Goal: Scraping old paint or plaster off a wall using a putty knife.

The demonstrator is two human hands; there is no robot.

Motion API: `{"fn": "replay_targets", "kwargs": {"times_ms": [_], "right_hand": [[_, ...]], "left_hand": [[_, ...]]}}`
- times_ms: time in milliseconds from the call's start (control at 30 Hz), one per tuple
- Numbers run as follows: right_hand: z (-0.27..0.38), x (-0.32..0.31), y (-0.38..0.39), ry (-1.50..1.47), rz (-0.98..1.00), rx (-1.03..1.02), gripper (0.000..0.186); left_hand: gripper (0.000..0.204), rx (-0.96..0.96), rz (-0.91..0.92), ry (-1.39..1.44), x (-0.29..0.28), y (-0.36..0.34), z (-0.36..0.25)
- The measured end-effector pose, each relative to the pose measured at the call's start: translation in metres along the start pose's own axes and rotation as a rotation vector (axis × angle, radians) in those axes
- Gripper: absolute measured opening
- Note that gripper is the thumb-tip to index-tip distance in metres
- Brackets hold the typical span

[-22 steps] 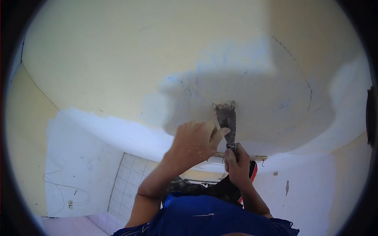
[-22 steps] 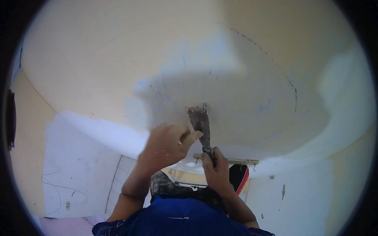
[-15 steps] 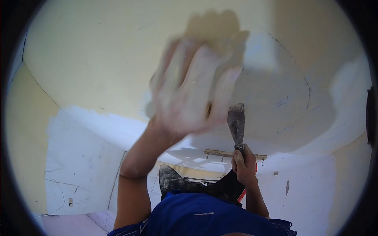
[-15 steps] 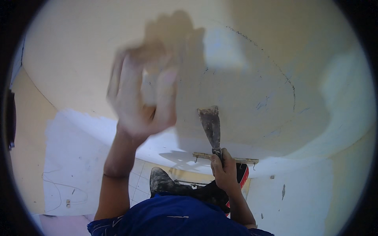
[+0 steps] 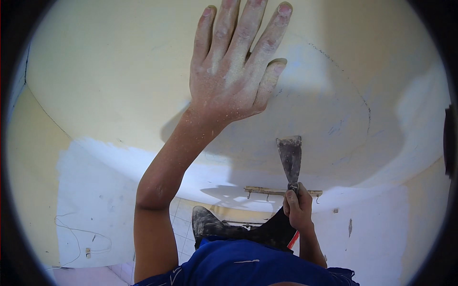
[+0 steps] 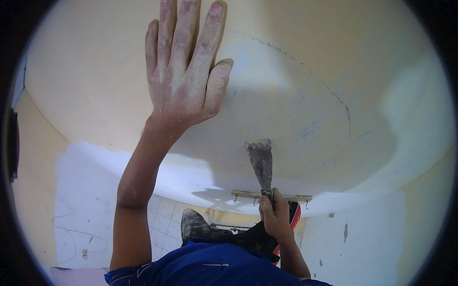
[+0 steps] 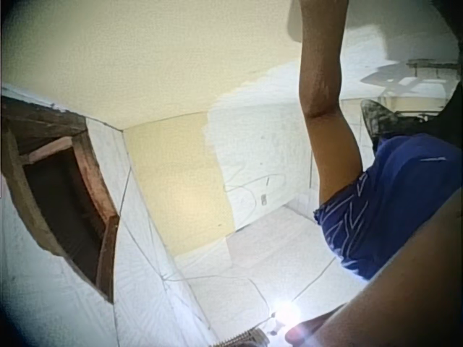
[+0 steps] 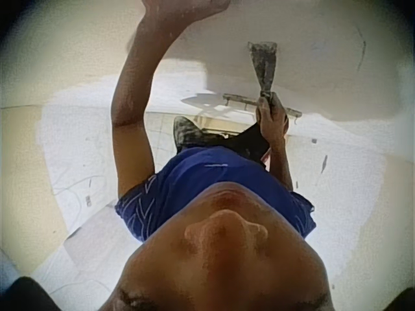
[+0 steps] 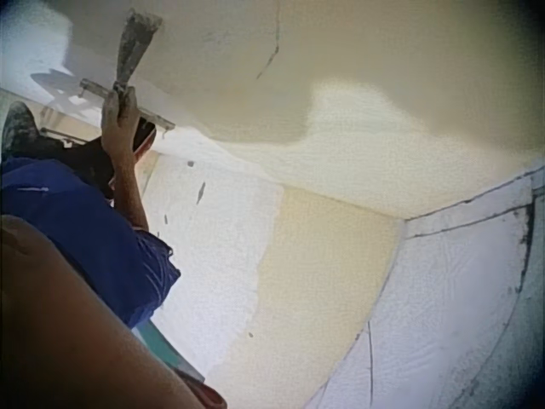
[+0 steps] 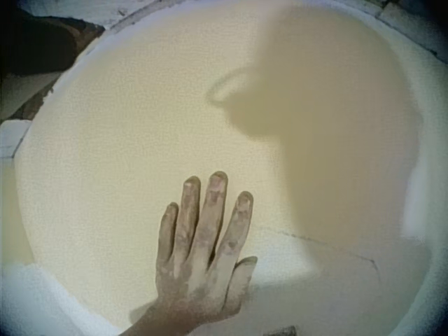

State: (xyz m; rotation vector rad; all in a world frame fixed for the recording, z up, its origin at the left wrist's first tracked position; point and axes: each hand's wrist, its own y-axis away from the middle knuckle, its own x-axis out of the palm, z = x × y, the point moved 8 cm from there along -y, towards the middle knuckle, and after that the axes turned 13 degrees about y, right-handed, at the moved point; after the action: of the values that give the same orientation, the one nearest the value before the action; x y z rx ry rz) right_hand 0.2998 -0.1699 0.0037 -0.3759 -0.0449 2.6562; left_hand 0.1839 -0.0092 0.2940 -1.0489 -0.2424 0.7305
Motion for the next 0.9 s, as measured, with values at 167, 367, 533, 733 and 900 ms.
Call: {"fn": "replay_targets", "kwargs": {"times_ms": [167,367,533,733,900], "right_hand": [[0.009,0.006,-0.002,-0.051,0.017,-0.006,0.02],[0.006,0.004,-0.001,-0.063,0.009,0.063,0.022],[0.008,0.001,-0.001,-0.083,-0.021,0.034,0.021],[0.02,0.003,-0.001,-0.16,-0.065,-0.077,0.022],[0.016,-0.002,-0.003,-0.268,-0.115,-0.114,0.035]], "left_hand": [[0.058,-0.107,-0.016,0.171,-0.015,0.005,-0.011],[0.063,-0.162,0.071,0.161,-0.003,0.052,-0.027],[0.066,-0.188,0.264,0.224,0.018,0.155,-0.081],[0.075,-0.255,0.395,0.315,0.023,0.23,-0.118],[0.07,-0.179,0.206,0.259,0.018,0.142,-0.093]]}}
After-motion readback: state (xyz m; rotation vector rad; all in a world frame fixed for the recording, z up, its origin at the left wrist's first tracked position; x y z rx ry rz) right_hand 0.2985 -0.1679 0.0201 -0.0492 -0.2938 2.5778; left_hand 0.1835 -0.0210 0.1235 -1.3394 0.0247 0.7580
